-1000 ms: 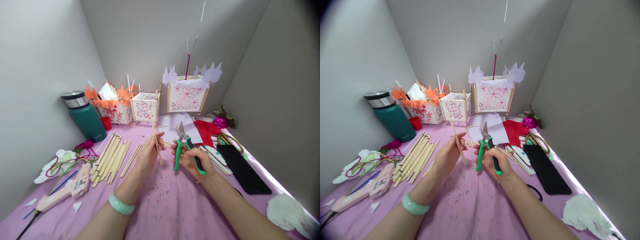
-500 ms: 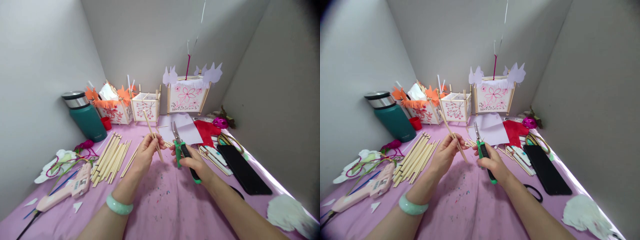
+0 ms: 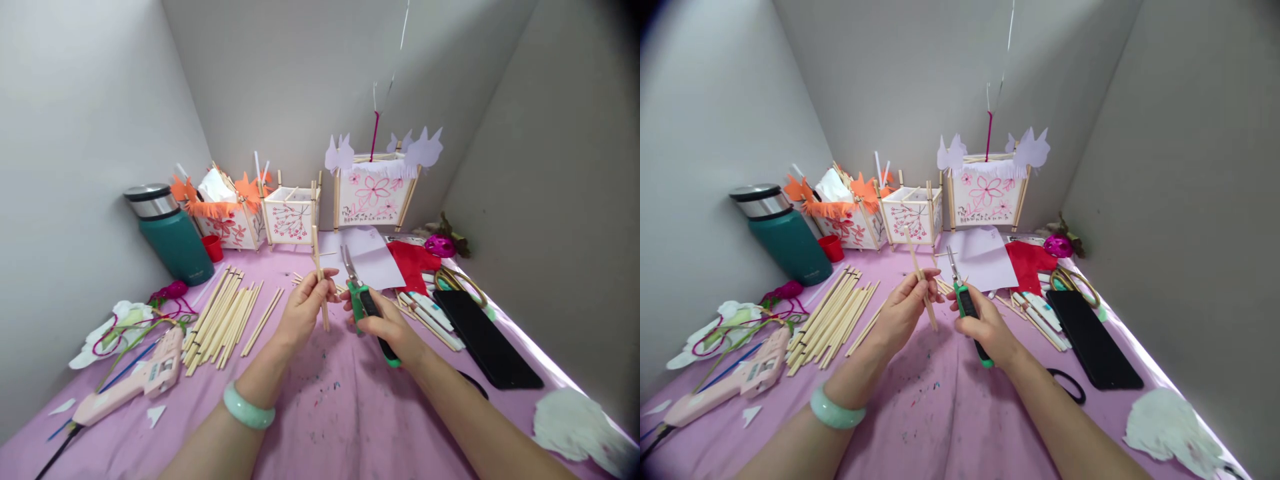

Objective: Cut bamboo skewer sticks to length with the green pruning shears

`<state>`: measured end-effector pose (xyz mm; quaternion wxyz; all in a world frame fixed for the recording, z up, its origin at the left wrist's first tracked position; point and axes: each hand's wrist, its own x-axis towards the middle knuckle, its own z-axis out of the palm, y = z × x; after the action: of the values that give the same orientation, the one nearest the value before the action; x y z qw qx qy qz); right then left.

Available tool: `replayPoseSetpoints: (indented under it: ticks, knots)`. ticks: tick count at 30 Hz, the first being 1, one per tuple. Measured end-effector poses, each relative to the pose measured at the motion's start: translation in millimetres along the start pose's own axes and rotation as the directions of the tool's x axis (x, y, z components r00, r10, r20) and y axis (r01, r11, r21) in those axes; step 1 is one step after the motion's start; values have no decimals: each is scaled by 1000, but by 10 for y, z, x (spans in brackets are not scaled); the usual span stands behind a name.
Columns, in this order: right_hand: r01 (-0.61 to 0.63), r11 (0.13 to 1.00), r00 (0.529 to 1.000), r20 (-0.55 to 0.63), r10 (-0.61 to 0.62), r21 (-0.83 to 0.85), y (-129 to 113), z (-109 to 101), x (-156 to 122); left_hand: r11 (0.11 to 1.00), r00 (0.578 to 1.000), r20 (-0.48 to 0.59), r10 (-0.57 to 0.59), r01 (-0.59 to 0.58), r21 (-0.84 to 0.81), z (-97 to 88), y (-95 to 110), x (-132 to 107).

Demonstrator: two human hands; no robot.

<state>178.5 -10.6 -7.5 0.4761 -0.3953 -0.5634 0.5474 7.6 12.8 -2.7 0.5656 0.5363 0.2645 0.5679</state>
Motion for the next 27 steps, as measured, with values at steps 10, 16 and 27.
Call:
replayPoseSetpoints:
  ticks: [10, 16, 27]
  knots:
    - [73, 993, 997, 22, -71, -90, 42, -32, 19, 997, 1000, 16, -11, 13, -81, 50, 73, 5]
    - [100, 987, 995, 44, -95, -129, 33, -61, 25, 997, 998, 15, -54, 55, -51, 16, 92, -17]
    - [267, 680, 963, 224, -152, -683, -455, -316, -108, 1000, 1000, 3, -1, 1, -13, 7, 85, -22]
